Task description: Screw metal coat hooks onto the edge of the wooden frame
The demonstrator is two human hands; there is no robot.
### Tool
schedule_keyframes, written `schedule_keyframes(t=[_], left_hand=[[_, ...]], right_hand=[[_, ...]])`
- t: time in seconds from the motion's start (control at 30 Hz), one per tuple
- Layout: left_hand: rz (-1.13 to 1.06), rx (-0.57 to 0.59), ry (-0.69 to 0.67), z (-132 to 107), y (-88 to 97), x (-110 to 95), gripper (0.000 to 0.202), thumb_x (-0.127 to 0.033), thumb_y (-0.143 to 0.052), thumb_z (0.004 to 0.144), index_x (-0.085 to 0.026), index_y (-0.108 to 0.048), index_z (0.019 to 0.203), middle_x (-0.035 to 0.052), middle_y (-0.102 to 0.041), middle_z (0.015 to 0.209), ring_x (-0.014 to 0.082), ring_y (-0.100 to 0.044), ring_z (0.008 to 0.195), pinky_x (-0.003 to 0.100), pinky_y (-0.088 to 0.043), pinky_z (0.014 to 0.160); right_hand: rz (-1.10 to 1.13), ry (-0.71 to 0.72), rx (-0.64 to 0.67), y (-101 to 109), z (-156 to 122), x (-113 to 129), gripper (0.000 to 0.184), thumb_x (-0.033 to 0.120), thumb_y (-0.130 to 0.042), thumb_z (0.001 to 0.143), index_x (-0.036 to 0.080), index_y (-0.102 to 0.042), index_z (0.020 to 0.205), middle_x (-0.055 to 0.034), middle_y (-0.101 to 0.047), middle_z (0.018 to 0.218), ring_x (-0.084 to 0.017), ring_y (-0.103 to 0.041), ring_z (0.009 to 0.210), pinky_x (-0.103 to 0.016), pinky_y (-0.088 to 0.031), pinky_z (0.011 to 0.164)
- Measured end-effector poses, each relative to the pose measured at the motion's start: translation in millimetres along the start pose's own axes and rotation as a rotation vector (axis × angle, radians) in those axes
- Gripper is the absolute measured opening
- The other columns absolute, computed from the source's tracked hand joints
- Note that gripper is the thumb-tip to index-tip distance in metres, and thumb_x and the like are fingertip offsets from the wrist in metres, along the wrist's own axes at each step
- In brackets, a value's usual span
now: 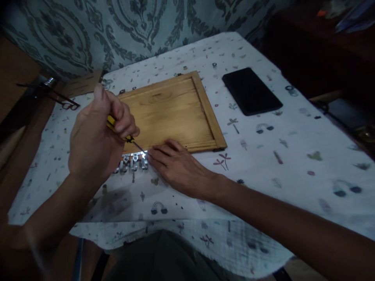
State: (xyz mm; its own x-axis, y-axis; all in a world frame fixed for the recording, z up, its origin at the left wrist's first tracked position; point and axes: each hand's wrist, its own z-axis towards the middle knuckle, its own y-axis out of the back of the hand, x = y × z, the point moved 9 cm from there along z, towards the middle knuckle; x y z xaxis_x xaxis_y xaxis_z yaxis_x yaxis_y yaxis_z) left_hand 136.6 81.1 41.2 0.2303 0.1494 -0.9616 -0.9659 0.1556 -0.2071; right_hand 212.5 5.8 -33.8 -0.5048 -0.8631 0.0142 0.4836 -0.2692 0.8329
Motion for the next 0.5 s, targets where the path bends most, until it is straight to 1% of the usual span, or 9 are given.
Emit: schedule_keyframes(t=[0.1,0.13,0.23,0.33,0.43,0.5], left_hand=[[-0.035,-0.005,0.051,0.3,-2.4,4.4,0.046,-0.036,-0.052,0.096,-0.016,-0.042,0.056,-0.0048,-0.029,0.053,0.0058,-0.026,0.045,0.022,-0.019,0.045],[-0.036,0.002,0.058,1.2,-3.8,5.2,0.047,-0.035,-0.050,0.097,-0.016,-0.041,0.055,-0.0052,-0.027,0.052,0.0055,-0.023,0.044,0.022,-0.017,0.044],[-0.039,0.007,0.067,4.6,-6.2,7.7,0.051,-0.035,-0.047,0.098,-0.017,-0.037,0.052,-0.0058,-0.023,0.048,0.0052,-0.018,0.041,0.021,-0.014,0.042],[-0.036,0.013,0.049,7.3,-7.4,8.1,0.055,-0.035,-0.042,0.100,-0.017,-0.034,0.048,-0.0056,-0.021,0.046,0.0054,-0.016,0.039,0.022,-0.012,0.040],[-0.029,0.046,0.025,8.1,-8.3,6.4,0.057,-0.035,-0.039,0.101,-0.018,-0.031,0.047,-0.0054,-0.019,0.045,0.0058,-0.016,0.039,0.023,-0.012,0.039],[-0.010,0.083,0.039,7.3,-9.4,7.2,0.057,-0.038,-0.042,0.099,-0.018,-0.030,0.047,-0.0055,-0.018,0.045,0.0060,-0.015,0.039,0.024,-0.012,0.039]], right_hand=[[0.004,-0.001,0.014,-1.6,-0.3,-0.6,0.032,0.008,-0.042,0.096,0.007,-0.065,0.118,-0.0121,-0.070,0.120,-0.025,-0.062,0.110,-0.046,-0.049,0.095],[0.005,0.004,0.017,-1.8,-0.4,-0.3,0.032,0.008,-0.042,0.096,0.007,-0.064,0.119,-0.0124,-0.070,0.121,-0.025,-0.062,0.111,-0.047,-0.048,0.096],[0.004,0.012,0.018,-1.5,-0.1,0.7,0.032,0.008,-0.043,0.096,0.006,-0.064,0.119,-0.0131,-0.069,0.123,-0.026,-0.061,0.112,-0.047,-0.048,0.097],[0.000,0.008,0.020,-1.0,0.6,0.9,0.032,0.007,-0.043,0.095,0.006,-0.064,0.119,-0.0124,-0.069,0.122,-0.026,-0.061,0.111,-0.046,-0.048,0.097],[-0.005,0.004,0.029,-1.9,0.6,0.6,0.032,0.008,-0.043,0.095,0.006,-0.064,0.120,-0.0118,-0.069,0.123,-0.026,-0.061,0.111,-0.046,-0.049,0.096],[-0.007,0.002,0.035,-3.0,-0.1,0.1,0.033,0.008,-0.044,0.095,0.007,-0.064,0.121,-0.0118,-0.069,0.123,-0.026,-0.061,0.112,-0.046,-0.049,0.097]])
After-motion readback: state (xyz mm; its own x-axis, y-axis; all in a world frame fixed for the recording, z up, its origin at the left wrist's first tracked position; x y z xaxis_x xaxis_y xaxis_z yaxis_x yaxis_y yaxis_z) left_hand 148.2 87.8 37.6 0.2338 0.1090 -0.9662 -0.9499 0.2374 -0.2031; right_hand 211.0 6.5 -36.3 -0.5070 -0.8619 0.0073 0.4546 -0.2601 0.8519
